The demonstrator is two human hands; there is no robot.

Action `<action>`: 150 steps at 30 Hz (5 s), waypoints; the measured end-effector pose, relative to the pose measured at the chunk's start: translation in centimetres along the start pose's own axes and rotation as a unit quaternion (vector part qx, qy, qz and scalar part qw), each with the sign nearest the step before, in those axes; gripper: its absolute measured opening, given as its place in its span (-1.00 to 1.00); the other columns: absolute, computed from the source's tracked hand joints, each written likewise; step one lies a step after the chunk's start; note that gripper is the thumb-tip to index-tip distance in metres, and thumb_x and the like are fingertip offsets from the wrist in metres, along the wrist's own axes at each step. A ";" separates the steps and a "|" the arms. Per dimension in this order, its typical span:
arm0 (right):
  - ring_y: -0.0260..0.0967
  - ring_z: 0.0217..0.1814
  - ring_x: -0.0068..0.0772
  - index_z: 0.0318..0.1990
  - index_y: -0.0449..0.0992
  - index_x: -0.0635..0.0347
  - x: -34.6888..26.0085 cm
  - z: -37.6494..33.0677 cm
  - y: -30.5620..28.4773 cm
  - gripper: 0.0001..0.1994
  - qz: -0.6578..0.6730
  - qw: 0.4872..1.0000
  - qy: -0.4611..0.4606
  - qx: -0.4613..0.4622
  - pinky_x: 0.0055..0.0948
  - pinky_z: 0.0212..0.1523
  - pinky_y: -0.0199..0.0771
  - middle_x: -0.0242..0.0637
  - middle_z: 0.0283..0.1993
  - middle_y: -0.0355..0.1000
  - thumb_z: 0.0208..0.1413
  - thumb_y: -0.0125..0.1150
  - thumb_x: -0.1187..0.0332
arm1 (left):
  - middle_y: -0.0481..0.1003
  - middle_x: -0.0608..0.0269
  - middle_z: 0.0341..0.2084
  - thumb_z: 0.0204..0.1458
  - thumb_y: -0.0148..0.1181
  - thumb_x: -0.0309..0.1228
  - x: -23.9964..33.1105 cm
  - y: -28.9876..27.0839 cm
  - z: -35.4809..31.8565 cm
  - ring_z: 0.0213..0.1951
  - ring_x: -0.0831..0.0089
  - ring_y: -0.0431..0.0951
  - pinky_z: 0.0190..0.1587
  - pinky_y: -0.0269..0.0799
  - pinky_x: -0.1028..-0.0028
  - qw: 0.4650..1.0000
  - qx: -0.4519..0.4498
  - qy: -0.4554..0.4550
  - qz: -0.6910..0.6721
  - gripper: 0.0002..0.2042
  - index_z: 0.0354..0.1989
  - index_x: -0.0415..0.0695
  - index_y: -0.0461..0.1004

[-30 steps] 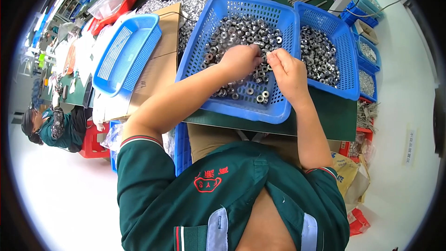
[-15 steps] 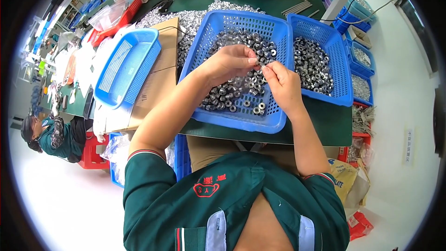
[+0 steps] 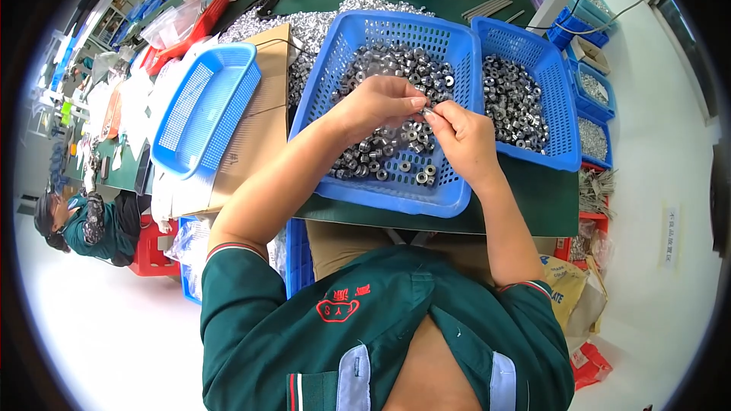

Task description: Sorting and inspecting small metal components between blue plastic bins on a factory workbench.

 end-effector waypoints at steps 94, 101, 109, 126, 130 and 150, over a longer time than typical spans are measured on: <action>0.28 -0.70 -0.34 -0.40 0.44 0.27 0.8 -0.2 -0.1 -0.76 0.090 0.994 0.030 0.055 -0.40 -0.62 0.18 -0.19 -0.71 0.27 0.21 0.10 0.27 | 0.53 0.27 -0.56 0.02 0.20 -0.32 -1.9 0.3 0.7 -0.49 0.35 0.53 -0.43 0.39 0.39 0.858 0.036 0.123 0.498 -0.84 -0.28 -0.10 0.55; 0.36 -0.63 -0.17 -0.41 0.45 0.23 0.2 -0.4 -0.2 -0.76 0.064 0.997 0.025 0.045 -0.32 -0.58 0.27 -0.14 -0.66 0.33 0.19 0.11 0.26 | 0.53 0.14 -0.55 -0.05 0.23 -0.29 -3.9 2.8 0.4 -0.42 0.14 0.57 -0.40 0.41 0.19 0.676 -0.067 0.113 0.725 -0.83 -0.26 0.03 0.53; 0.39 -0.61 -0.18 -0.40 0.46 0.22 0.3 -0.3 -0.5 -0.77 0.069 0.996 0.027 0.050 -0.33 -0.56 0.30 -0.14 -0.64 0.36 0.19 0.11 0.25 | 0.55 0.09 -0.46 -0.02 0.19 -0.25 -3.8 3.3 1.0 -0.32 0.10 0.58 -0.31 0.46 0.19 0.713 -0.091 0.058 0.693 -0.82 -0.30 -0.05 0.53; 0.44 -0.56 -0.48 -0.44 0.53 0.24 -0.3 -0.5 -0.3 -0.82 0.135 0.990 0.038 0.015 -0.50 -0.50 0.38 -0.28 -0.54 0.51 0.12 0.20 0.32 | 0.44 0.27 -0.38 0.17 0.05 -0.41 0.7 0.6 -0.7 -0.57 0.66 0.17 -0.57 0.01 0.63 0.986 -0.134 -0.048 -0.082 -0.71 -0.01 -0.33 0.39; 0.43 -0.55 -0.34 -0.42 0.52 0.23 -0.2 -0.3 -0.5 -0.85 0.084 0.996 0.013 0.012 -0.42 -0.50 0.37 -0.21 -0.53 0.47 0.09 0.20 0.34 | 0.44 0.31 -0.43 0.15 0.10 -0.39 0.8 0.5 -0.6 -0.56 0.68 0.18 -0.56 0.03 0.64 0.992 -0.107 -0.043 -0.054 -0.71 -0.02 -0.31 0.40; 0.38 -0.52 -0.15 -0.53 0.39 0.17 -0.7 -0.4 -0.5 -0.82 -0.125 0.980 -0.141 0.067 -0.23 -0.53 0.31 -0.24 -0.56 0.37 0.02 0.22 0.35 | 0.39 0.31 -0.54 0.19 0.10 -0.36 -0.4 0.6 0.1 -0.67 0.71 0.13 -0.67 -0.06 0.69 0.989 -0.063 -0.081 -0.105 -0.87 -0.29 -0.14 0.36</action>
Point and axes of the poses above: each hand's wrist, its own z-axis towards the middle knuckle, its own y-axis out of the palm, x = y × z, the point moved 2 cm from there along z, towards the middle knuckle
